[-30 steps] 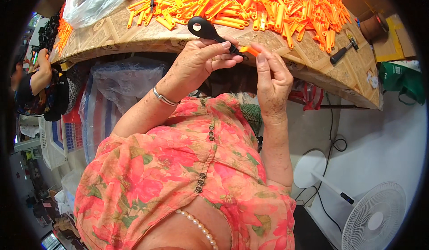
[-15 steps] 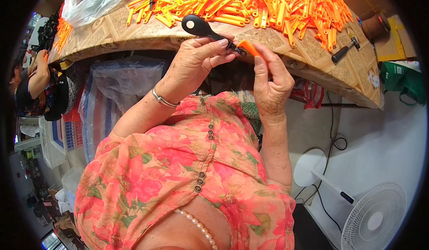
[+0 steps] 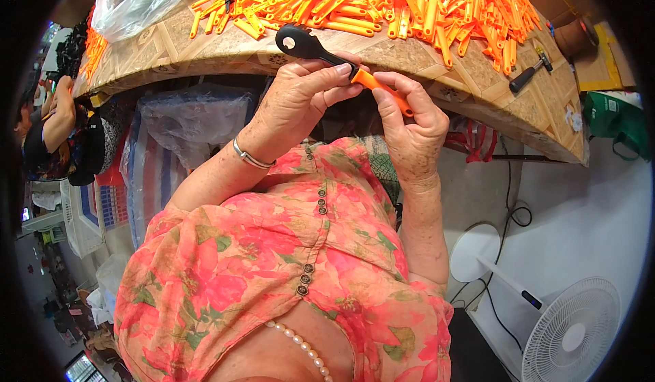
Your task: The person repeatedly picks up orange plastic clips from a pile on a wooden table. They insert each clip into a black handheld tool and strike it with a hammer to secure a component. The finished clips are then placed back onto the pile.
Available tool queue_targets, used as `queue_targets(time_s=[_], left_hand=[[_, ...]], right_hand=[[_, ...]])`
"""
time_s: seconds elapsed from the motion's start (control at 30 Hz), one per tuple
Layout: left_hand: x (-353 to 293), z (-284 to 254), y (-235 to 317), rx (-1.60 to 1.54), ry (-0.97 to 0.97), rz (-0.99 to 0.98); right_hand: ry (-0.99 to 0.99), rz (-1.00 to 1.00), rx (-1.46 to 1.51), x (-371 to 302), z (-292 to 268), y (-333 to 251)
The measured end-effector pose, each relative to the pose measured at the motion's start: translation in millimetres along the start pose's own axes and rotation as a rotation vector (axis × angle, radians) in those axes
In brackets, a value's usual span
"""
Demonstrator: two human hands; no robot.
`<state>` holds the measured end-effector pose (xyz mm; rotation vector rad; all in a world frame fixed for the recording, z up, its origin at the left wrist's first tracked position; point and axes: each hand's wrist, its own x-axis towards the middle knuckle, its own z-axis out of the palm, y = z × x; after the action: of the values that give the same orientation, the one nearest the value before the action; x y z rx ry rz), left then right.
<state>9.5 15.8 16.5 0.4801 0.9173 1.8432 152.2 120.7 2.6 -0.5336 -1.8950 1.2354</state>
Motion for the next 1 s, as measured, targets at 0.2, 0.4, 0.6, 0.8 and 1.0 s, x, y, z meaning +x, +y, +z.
queue_targets(time_s=[0.2, 0.4, 0.6, 0.8, 1.0], left_hand=[[-1.7, 2.0, 1.2, -0.018, -0.042, 0.012], [-2.9, 3.4, 2.9, 0.051, -0.015, 0.021], [-4.6, 6.2, 1.6, 0.032, 0.009, 0.081], [-7.5, 7.3, 3.1, 0.100, -0.033, 0.108], [-9.8, 9.3, 3.3, 0.368, -0.021, 0.160]], right_hand=[[0.010, -0.058, 0.056, -2.0, -0.3, -3.9], [0.006, -0.046, 0.122, -2.4, 0.6, -3.3], [0.023, -0.079, 0.057, -2.9, 2.0, -5.0], [0.058, -0.070, 0.062, -3.7, 4.5, -7.0], [0.050, -0.053, 0.094, -3.5, 7.1, -10.2]])
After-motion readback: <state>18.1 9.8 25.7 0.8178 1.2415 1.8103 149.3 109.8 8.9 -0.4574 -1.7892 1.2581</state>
